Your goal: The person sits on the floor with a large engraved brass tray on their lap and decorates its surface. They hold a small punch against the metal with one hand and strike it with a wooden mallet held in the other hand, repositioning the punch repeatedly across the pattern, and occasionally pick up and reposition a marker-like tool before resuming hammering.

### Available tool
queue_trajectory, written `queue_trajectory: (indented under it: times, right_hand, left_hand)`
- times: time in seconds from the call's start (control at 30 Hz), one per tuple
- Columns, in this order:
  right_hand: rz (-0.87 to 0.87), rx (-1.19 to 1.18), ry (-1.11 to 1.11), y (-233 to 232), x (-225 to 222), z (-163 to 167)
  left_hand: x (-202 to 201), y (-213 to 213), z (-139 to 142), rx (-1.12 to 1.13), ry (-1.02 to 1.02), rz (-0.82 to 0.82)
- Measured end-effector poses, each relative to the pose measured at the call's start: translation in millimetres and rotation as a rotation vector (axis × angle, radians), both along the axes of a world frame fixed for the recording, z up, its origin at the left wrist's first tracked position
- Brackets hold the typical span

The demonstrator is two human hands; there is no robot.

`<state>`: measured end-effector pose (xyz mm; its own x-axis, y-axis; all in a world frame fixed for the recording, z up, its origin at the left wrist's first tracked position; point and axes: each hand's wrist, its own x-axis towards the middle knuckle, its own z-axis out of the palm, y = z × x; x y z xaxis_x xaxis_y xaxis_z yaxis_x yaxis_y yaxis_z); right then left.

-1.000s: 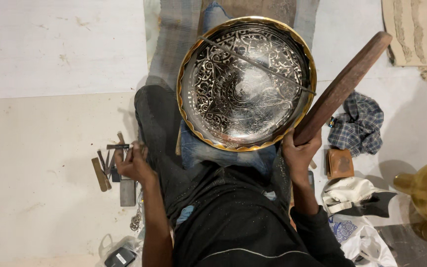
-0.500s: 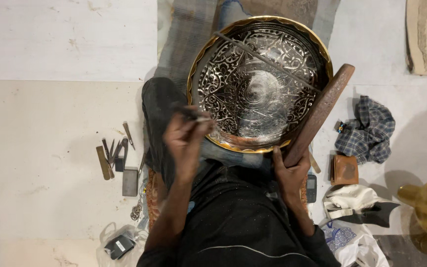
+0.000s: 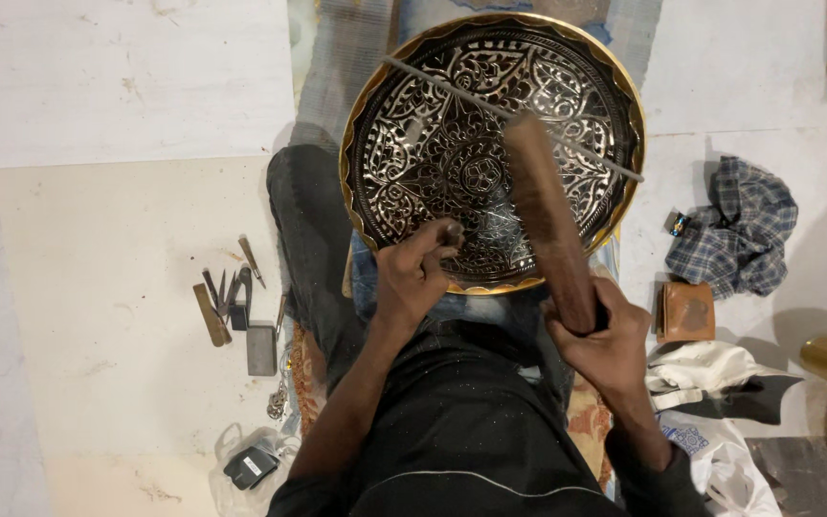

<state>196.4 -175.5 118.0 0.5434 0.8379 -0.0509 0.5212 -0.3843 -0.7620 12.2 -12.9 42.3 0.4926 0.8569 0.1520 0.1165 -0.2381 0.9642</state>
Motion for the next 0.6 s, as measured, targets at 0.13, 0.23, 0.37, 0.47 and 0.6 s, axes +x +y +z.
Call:
queue_trajectory:
  times: [0.13,0.23,0.37,0.47,0.6]
  right_hand:
    - [0.155,-0.129,0.003,30,10,29]
    - [0.340,-0.136,-0.049,52,21,44]
    - [0.483,-0.159,-0.134,71,34,66]
    - [0.599,-0.290,-0.200,82,39,82]
    - [0.664,-0.483,-0.386,95,39,95]
  left_hand:
    - [-4,0,-2,0.007,0.053,-0.011]
    - [-6,1,-9,-0.065,0.148,-0.004]
    - [-4,1,-21,0.070,-0.008,0.005]
    - [-5,2,-23,0.012,0.217,-0.002]
    - [-5,3,-13,-0.054,0.269,0.001]
